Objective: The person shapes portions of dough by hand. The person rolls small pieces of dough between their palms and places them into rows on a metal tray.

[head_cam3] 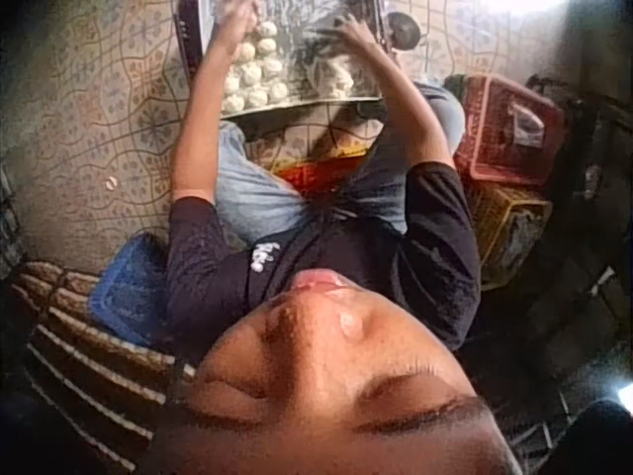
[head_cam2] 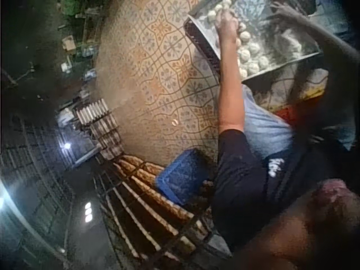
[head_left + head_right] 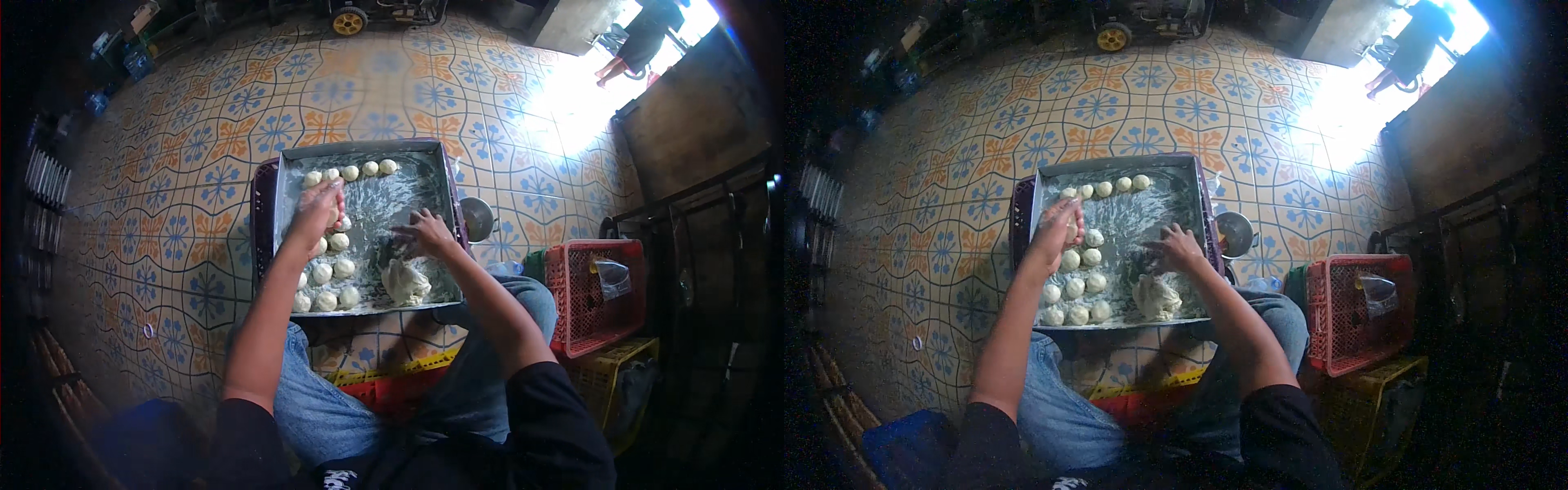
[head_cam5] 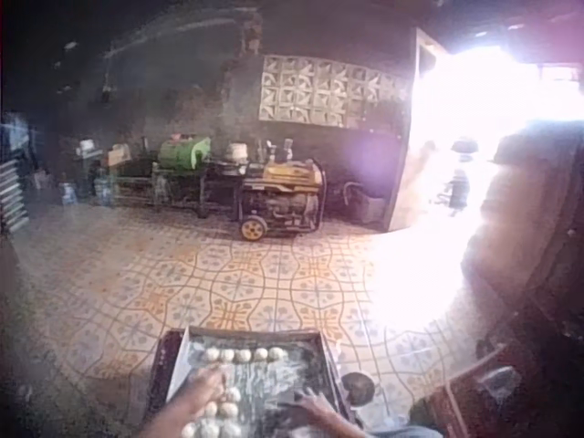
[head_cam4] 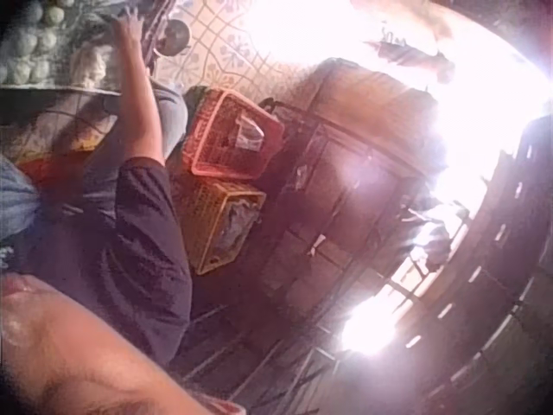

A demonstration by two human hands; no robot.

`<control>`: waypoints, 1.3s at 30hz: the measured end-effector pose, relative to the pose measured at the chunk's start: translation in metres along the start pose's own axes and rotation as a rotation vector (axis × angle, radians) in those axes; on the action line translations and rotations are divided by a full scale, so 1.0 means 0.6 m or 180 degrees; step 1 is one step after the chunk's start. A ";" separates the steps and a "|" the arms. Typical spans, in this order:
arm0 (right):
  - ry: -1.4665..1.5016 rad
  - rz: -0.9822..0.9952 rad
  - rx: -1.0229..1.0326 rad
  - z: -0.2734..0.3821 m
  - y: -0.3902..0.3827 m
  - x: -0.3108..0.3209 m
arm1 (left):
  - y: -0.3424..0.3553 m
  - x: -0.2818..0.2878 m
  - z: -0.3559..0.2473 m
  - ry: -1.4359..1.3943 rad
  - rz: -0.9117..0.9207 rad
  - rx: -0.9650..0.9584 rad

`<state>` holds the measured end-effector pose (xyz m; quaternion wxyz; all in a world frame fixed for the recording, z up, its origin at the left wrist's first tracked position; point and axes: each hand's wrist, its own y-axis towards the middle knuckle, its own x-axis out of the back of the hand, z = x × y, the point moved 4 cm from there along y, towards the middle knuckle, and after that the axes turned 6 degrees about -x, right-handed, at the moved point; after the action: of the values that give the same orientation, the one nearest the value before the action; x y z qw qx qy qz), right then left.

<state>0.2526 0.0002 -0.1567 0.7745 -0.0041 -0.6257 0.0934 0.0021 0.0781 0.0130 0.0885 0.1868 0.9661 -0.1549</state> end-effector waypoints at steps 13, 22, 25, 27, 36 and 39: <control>-0.0148 0.0160 0.0170 -0.013 -0.015 -0.062 | -0.009 -0.027 0.015 0.0170 0.0307 -0.0069; 0.0227 -0.0167 0.0191 -0.003 -0.014 -0.055 | -0.006 -0.029 0.024 0.0308 0.0431 -0.0087; 0.1326 -0.0176 0.0198 -0.038 -0.010 -0.066 | -0.006 -0.030 0.016 0.0242 0.0354 -0.0114; 0.1288 -0.0288 0.0153 -0.049 -0.013 -0.068 | -0.012 -0.025 0.004 0.0343 0.0343 -0.0246; 0.0817 -0.0392 0.0047 -0.014 -0.029 -0.061 | -0.026 -0.013 -0.006 0.0353 0.0267 -0.0311; 0.0531 -0.0461 0.0146 0.002 -0.042 -0.052 | -0.024 -0.019 -0.005 0.0429 0.0314 -0.0307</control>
<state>0.2487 -0.0296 -0.1835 0.8285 0.0511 -0.5554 0.0508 0.0063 0.0624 0.0219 0.0397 0.2397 0.9658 -0.0907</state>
